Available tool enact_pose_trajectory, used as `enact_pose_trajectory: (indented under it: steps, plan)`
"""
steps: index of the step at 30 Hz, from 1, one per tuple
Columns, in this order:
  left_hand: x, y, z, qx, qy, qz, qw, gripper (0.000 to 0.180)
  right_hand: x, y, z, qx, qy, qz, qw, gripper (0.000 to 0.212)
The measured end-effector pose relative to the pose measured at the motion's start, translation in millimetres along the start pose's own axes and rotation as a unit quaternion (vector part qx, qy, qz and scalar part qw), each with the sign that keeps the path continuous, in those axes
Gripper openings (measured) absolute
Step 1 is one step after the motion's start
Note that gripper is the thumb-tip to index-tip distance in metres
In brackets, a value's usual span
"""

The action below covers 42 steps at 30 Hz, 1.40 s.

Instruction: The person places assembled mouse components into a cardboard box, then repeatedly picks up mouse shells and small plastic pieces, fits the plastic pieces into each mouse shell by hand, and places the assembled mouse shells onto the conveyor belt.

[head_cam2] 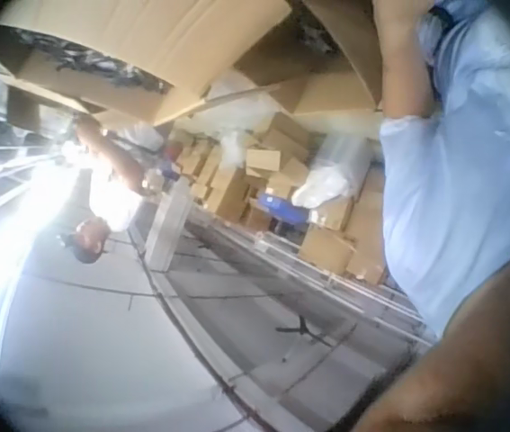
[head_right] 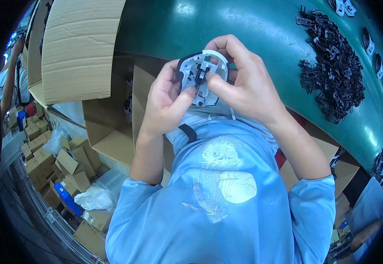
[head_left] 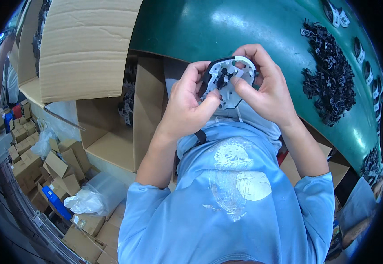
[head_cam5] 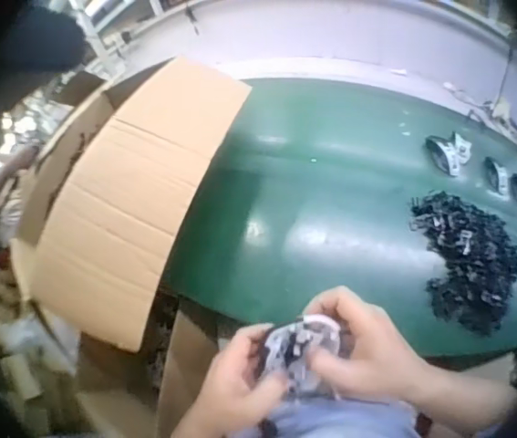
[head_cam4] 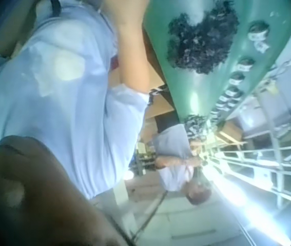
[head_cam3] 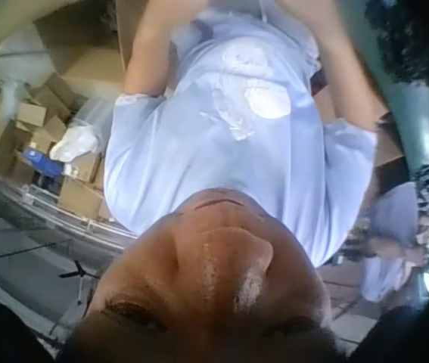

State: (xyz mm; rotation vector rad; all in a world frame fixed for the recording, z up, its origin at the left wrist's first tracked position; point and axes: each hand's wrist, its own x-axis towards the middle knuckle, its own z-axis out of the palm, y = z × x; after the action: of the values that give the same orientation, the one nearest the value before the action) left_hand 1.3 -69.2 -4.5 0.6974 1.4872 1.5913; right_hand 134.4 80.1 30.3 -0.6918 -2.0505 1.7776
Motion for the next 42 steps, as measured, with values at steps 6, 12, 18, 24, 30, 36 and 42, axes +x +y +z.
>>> enact_pose_trajectory:
  steps: [6,12,18,24,30,36,42]
  plan:
    - [-3.2,7.2,5.5,0.149,0.017,0.054,0.987,0.039,-0.9,11.3,1.4,-0.019,0.001,-0.002,1.000,0.037]
    - [-1.3,-1.0,8.6,0.181,0.055,0.089,0.978,0.036,-4.1,29.5,19.8,0.055,0.072,0.017,0.996,0.037]
    - [2.4,-6.7,7.8,0.248,0.067,0.128,0.958,0.031,1.0,38.5,37.6,0.077,0.152,-0.034,0.985,0.037]
    - [5.6,-13.2,5.5,0.191,0.083,0.098,0.973,0.033,4.8,42.2,41.3,0.060,0.157,-0.043,0.985,0.037]
    - [9.0,-18.7,7.0,0.206,0.085,0.132,0.966,0.033,6.9,40.4,34.8,-0.015,0.156,-0.088,0.984,0.036]
    - [-31.2,-10.7,-49.3,0.030,0.131,-0.034,0.990,0.040,1.8,13.8,40.3,-0.113,-0.020,-0.251,0.961,0.065]
    - [-141.8,-71.6,-238.3,0.077,0.329,-0.177,0.925,0.038,57.7,-9.0,-86.9,-0.286,0.122,-0.283,0.907,0.027]
